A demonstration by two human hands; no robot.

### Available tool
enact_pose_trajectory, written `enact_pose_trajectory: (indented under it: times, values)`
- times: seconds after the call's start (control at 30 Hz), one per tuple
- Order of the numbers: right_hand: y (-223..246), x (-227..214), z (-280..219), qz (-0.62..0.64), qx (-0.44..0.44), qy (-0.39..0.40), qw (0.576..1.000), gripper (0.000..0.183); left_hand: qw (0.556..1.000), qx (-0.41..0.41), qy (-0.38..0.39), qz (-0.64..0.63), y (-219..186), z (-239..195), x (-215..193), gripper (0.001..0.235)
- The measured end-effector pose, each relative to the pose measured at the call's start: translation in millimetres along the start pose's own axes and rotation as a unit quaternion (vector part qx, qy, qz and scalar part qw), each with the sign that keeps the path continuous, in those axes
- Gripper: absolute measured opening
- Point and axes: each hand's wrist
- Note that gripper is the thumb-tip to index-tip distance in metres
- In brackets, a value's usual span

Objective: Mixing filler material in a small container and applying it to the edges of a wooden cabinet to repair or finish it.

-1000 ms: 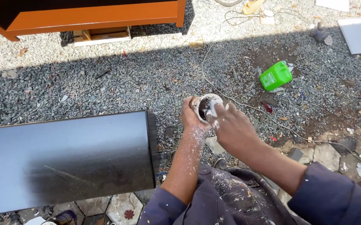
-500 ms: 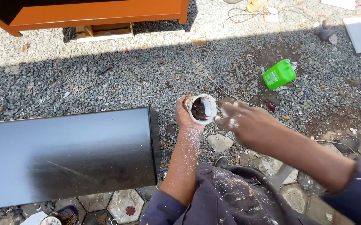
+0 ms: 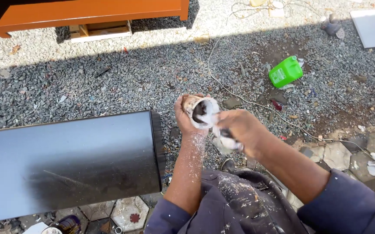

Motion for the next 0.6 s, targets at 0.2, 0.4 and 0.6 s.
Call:
enact_pose_trajectory:
  times: [0.2,0.4,0.6]
  values:
    - [5,-24,-22,-0.019,-0.027,-0.110,0.993,0.025,0.995,0.023,0.069,0.068,-10,-34,38,0.025]
    - [7,-15,-15,-0.499,-0.212,-0.169,0.823,0.038,0.983,0.032,-0.019,0.180,-2,-58,51,0.018]
    - [25,-32,-53,-0.546,-0.257,-0.029,0.797,0.037,0.996,-0.032,-0.077,0.027,-4,-13,5,0.014]
Point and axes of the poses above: each hand's wrist, its own z-axis towards the middle knuckle, its own x-axis out of the palm, y = z × x, and after that the axes turned 2 degrees about -y, right-handed
